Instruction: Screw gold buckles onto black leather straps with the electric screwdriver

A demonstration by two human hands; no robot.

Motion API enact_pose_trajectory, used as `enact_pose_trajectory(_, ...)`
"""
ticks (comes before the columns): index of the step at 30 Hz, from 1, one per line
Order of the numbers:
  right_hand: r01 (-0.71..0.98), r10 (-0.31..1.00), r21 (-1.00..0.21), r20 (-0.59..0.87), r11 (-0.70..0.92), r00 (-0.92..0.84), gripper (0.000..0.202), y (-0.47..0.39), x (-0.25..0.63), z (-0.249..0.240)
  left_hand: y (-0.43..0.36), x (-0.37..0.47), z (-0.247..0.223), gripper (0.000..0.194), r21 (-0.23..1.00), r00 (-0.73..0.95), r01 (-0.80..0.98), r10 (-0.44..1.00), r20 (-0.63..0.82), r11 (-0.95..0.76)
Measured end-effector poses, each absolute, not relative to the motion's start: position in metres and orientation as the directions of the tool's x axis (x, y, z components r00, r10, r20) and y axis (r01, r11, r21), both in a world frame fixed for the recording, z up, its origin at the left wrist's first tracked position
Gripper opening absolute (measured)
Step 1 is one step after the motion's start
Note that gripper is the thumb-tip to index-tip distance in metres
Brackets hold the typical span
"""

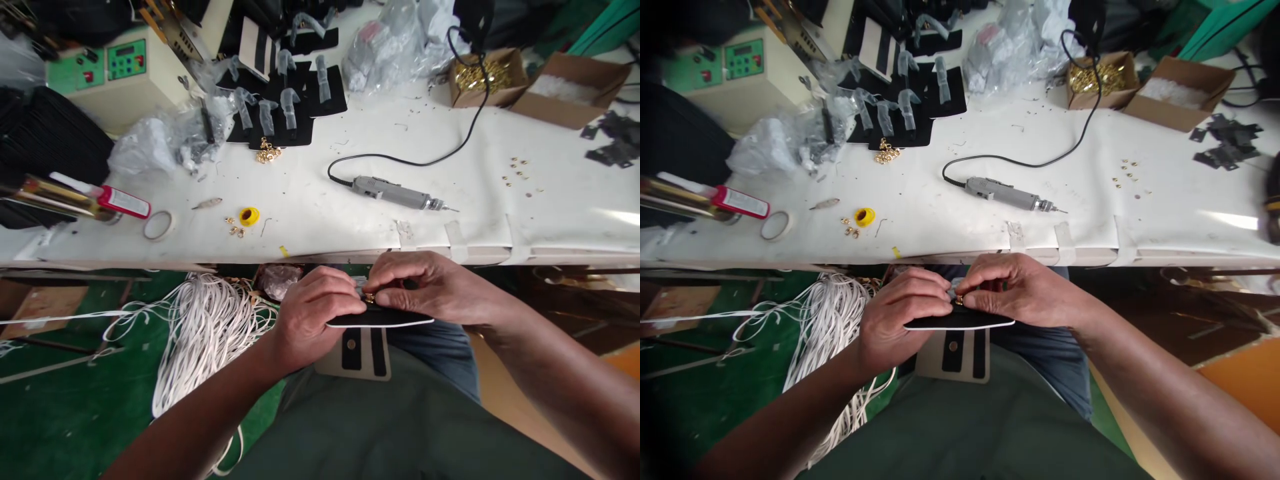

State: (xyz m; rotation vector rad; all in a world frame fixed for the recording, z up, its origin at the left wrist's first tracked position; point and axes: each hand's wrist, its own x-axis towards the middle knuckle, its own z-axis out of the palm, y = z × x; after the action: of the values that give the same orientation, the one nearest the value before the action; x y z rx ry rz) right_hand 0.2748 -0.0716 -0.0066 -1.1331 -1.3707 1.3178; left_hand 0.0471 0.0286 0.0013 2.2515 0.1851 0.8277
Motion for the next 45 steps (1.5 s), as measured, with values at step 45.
enact_pose_trajectory(45, -0.021, 0.988, -0.992, -0.118, -0.121, -0.095, 0.035, -0.091, 0.271, 0.009, 0.003, 0.050, 0.021, 0.014, 0.754, 0.749, 0.036, 0.518, 0.414, -0.656)
